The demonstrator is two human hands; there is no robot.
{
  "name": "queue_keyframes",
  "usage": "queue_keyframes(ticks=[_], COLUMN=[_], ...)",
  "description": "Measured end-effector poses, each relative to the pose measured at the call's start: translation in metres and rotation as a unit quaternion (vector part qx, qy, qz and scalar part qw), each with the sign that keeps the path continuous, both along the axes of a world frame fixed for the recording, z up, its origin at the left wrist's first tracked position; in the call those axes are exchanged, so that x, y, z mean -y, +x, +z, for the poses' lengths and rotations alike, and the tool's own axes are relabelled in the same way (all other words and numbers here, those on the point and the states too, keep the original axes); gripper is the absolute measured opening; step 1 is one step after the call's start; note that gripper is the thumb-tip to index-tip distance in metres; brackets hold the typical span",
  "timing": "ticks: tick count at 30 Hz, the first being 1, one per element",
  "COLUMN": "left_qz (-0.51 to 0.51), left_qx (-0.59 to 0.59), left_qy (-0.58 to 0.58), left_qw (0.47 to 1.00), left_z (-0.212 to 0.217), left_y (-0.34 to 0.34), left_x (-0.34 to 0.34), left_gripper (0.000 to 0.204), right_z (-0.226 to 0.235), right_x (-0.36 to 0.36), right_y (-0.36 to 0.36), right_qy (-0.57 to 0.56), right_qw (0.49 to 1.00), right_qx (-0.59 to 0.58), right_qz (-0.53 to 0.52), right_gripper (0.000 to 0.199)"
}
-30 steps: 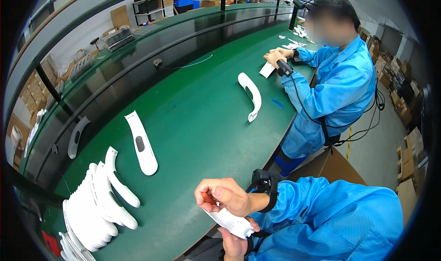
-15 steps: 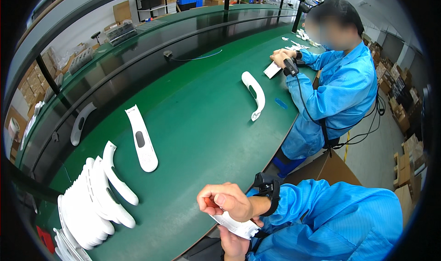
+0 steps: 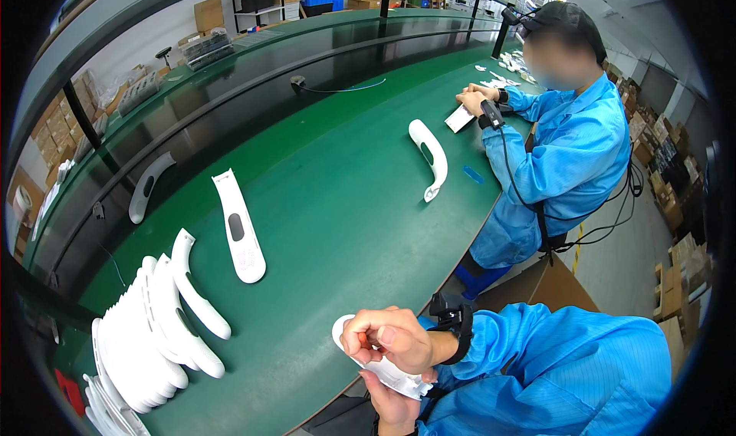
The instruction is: Assemble white plastic handle components by fitting parts together and using a small tool.
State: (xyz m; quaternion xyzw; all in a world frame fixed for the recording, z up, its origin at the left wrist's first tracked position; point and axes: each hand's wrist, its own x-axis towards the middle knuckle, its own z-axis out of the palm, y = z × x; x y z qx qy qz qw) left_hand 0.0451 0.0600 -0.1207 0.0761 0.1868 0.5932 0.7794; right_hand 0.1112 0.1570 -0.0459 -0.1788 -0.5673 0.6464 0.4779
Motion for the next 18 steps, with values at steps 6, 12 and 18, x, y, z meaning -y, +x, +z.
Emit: queue_keyframes(ticks=[6, 12, 18], left_qz=[-0.018, 0.008, 0.015], left_qx=[0.016, 0.007, 0.009], left_qy=[0.039, -0.001, -0.010], left_qw=[0.999, 1.000, 1.000], left_z=[-0.0079, -0.0006, -0.0041], left_y=[-0.0021, 0.0002, 0.0007], left_x=[-0.0007, -0.0005, 0.0020], left_gripper=[0.072, 0.071, 0.069], right_z=[0.0021, -0.0020, -0.0037], right_x=[-0.0009, 0.0001, 0.0025], right_y=[0.0001, 0.0003, -0.0006], right_qy=[0.007, -0.007, -0.010], right_qw=[1.000, 1.000, 1.000], right_qx=[0.000, -0.010, -0.003], right_qz=[0.000, 0.005, 0.007], right_gripper=[0.046, 0.048, 0.050])
